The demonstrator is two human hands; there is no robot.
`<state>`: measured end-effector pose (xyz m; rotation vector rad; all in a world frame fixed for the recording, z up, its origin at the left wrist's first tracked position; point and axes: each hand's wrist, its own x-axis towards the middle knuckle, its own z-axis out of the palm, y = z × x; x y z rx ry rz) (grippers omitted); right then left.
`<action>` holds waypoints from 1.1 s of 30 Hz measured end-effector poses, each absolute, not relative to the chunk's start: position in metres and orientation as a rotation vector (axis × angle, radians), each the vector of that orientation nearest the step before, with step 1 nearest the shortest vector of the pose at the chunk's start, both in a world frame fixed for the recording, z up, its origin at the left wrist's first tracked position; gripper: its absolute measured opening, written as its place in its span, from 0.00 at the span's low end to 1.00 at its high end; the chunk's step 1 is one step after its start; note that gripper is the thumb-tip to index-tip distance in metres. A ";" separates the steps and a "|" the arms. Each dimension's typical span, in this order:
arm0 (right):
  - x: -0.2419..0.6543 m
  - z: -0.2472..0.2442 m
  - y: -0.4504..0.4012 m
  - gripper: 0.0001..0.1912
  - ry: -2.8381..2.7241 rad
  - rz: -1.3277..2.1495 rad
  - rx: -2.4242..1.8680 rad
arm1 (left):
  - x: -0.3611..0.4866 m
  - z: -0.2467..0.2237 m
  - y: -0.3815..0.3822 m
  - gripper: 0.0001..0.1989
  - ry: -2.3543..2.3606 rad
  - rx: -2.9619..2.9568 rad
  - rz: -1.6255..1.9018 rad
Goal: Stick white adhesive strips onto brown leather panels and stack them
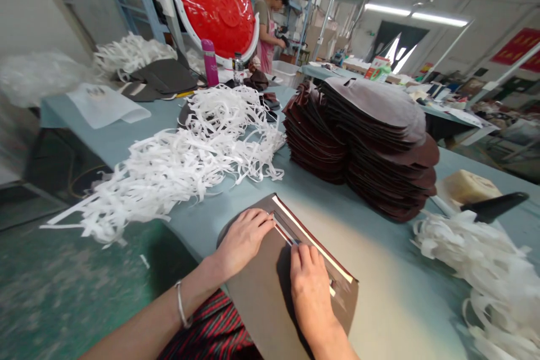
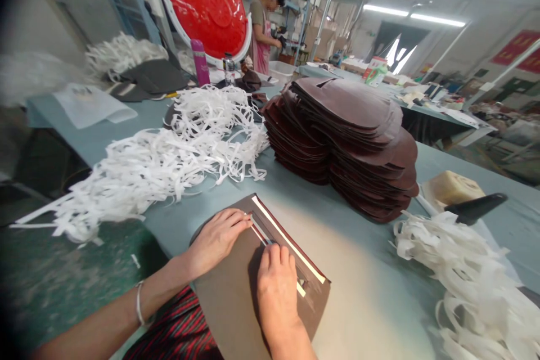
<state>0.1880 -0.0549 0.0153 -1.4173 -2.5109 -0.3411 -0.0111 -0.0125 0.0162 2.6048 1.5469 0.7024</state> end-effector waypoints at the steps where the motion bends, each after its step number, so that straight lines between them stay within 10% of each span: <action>1: 0.203 0.015 -0.063 0.17 -2.517 -0.356 -1.394 | -0.011 0.015 -0.012 0.15 1.546 2.611 0.696; 33: 0.286 0.017 -0.108 0.12 -1.947 0.500 -1.416 | 0.105 0.016 -0.081 0.13 1.266 2.591 0.509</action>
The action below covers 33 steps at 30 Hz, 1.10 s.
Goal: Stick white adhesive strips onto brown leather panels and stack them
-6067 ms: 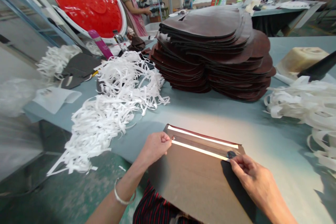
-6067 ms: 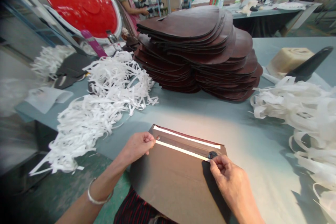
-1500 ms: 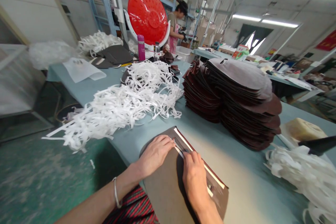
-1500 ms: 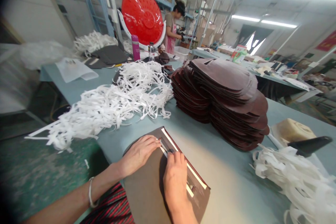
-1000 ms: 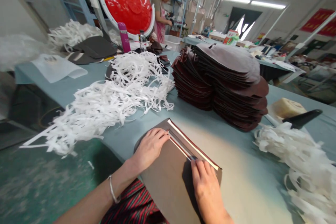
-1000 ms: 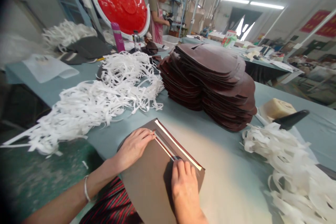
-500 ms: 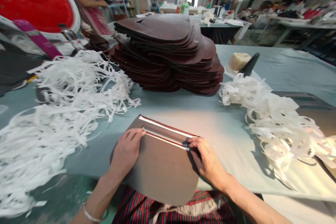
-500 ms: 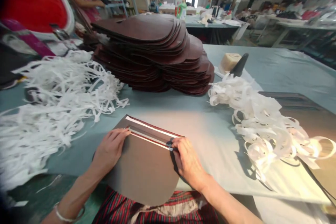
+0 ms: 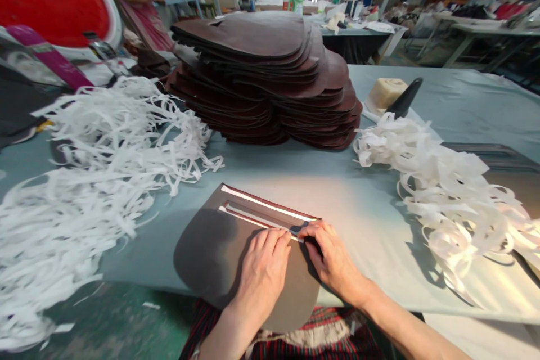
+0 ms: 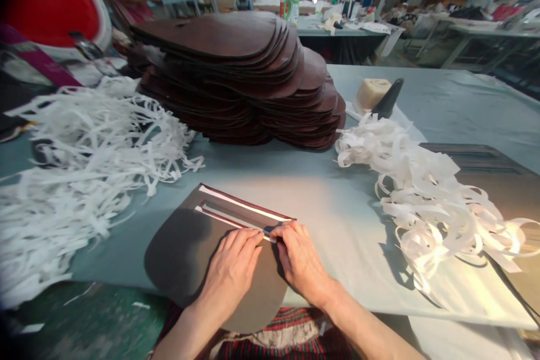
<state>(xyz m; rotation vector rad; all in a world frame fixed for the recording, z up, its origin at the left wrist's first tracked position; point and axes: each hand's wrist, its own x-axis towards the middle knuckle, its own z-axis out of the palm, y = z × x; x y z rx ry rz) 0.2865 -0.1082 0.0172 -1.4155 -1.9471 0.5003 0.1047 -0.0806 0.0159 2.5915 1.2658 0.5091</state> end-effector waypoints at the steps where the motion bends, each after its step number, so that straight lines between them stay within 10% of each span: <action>1: 0.286 0.017 -0.108 0.12 -1.957 0.500 -1.418 | 0.104 0.014 -0.080 0.13 1.266 2.600 0.506; 33: 0.281 0.018 -0.106 0.15 -2.241 0.226 -1.285 | 0.009 0.015 -0.027 0.18 1.706 2.691 0.550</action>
